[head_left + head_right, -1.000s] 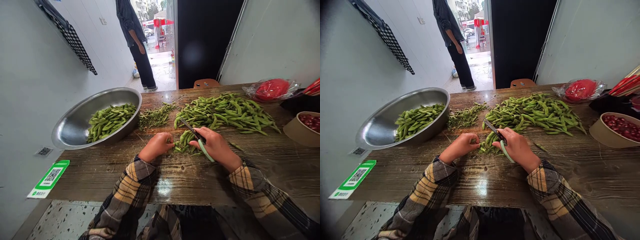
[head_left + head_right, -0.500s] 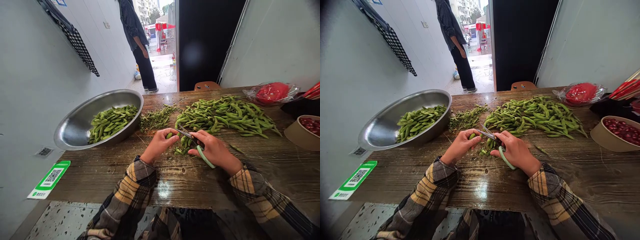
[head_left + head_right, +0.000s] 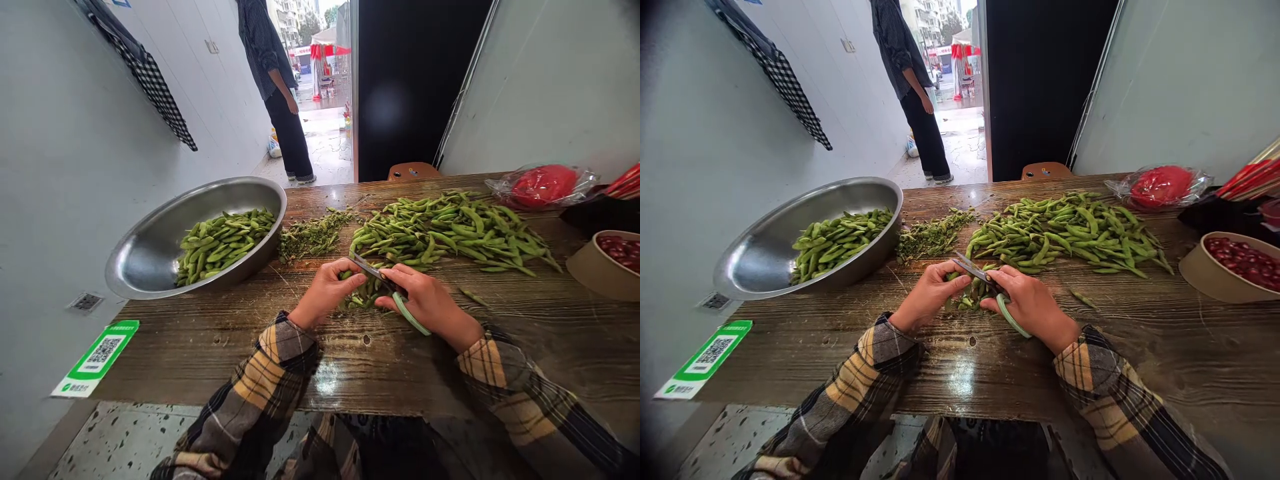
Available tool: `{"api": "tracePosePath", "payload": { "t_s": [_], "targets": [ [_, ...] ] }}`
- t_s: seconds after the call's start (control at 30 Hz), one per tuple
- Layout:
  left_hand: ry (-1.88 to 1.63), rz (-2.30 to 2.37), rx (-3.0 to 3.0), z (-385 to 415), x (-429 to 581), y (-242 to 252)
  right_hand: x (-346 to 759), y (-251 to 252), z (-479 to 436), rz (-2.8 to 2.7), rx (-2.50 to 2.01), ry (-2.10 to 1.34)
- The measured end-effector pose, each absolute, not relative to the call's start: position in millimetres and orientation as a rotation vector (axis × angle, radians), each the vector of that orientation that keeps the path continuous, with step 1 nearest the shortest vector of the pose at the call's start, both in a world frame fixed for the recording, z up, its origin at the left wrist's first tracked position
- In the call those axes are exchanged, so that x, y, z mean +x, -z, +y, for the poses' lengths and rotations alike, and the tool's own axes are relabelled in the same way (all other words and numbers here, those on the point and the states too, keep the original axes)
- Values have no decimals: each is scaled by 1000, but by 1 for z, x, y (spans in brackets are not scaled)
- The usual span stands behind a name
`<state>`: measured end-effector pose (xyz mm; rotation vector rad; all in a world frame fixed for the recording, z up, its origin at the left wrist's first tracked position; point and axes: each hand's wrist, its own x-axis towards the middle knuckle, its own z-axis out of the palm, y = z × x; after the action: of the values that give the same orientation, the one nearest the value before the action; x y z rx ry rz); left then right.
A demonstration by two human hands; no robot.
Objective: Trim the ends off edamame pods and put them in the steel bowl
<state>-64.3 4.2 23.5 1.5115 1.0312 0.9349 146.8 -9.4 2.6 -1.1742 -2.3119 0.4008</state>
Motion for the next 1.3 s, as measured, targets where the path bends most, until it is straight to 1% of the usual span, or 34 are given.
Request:
{"api": "tracePosePath", "payload": {
  "t_s": [0.13,0.4,0.83,1.03,1.2,1.3],
  "targets": [
    [-1024,1060,1354,7,-66,-22,148,-2,-8,-2275,-1185,-390],
    [-1167,923,961,9,-68,-23,147,-2,-8,-2237,-1215,-360],
    [-1085,913,1043,5,-59,-18,147,-4,-9,-2238,-1168,-348],
    [-1103,894,902,8,-62,-21,148,-2,-9,-2251,-1174,-310],
    [-1135,853,744,12,-68,-21,149,1,-4,-2103,-1224,-299],
    [-1090,893,817,15,-67,-18,151,2,-1,-2064,-1219,-292]
  ]
}}
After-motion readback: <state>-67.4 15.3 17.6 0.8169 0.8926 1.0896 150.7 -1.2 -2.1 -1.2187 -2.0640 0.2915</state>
